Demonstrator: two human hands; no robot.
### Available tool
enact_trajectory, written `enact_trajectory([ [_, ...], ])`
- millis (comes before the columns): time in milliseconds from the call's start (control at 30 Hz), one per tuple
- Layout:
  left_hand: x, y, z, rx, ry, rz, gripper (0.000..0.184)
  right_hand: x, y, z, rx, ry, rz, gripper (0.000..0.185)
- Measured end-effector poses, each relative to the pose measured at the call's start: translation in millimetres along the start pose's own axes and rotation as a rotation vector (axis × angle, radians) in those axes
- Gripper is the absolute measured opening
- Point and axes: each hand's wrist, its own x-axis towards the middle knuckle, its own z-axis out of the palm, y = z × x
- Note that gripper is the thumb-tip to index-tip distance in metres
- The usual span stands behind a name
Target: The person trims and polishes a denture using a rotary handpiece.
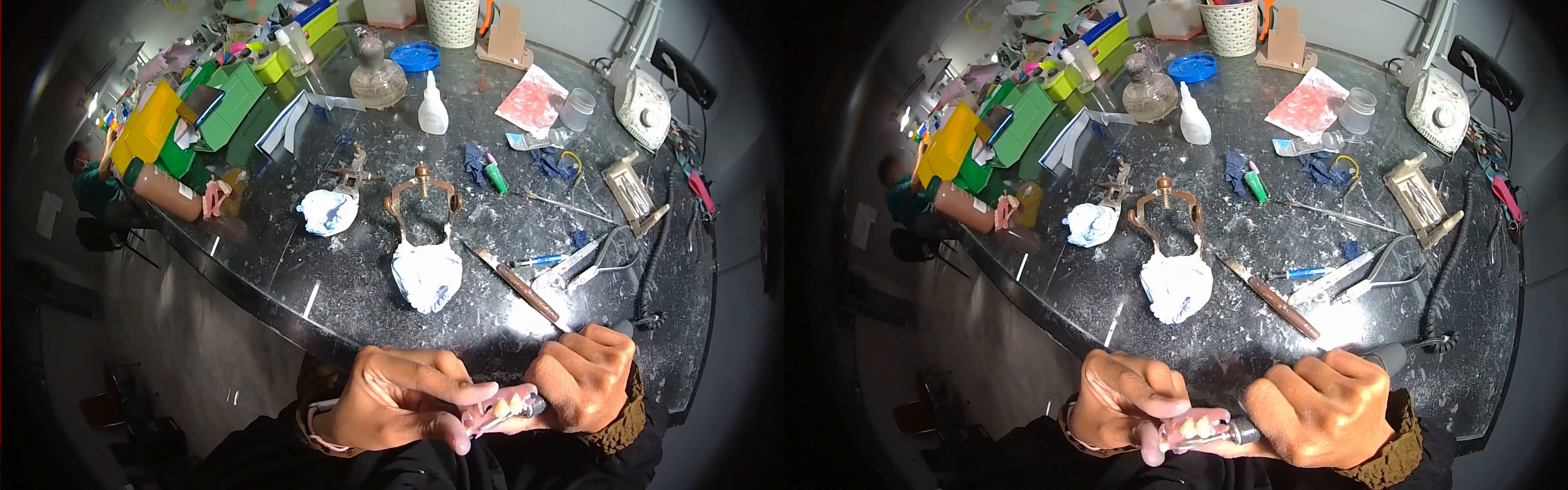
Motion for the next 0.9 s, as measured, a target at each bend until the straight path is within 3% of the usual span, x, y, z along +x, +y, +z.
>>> enact_trajectory([
  [433,0.7,-2.3,-1.1,0.022,-0.016,0.031,0.036,0.7,2.2,2.5,-0.013,0.029,-0.03,0.046],
  [567,-0.9,-4.7,-4.2,-0.102,-0.043,-0.009,0.042,-4.6,9.3,2.6,-0.103,0.035,-0.207,0.048],
  [667,1.5,-5.2,-1.9,-0.213,-0.032,-0.038,0.047,-3.7,11.8,-1.4,0.025,0.128,-0.085,0.049],
  [900,0.3,-5.5,-6.9,-0.265,-0.096,-0.088,0.047,-6.1,11.6,-1.8,-0.008,0.17,0.073,0.064],
])
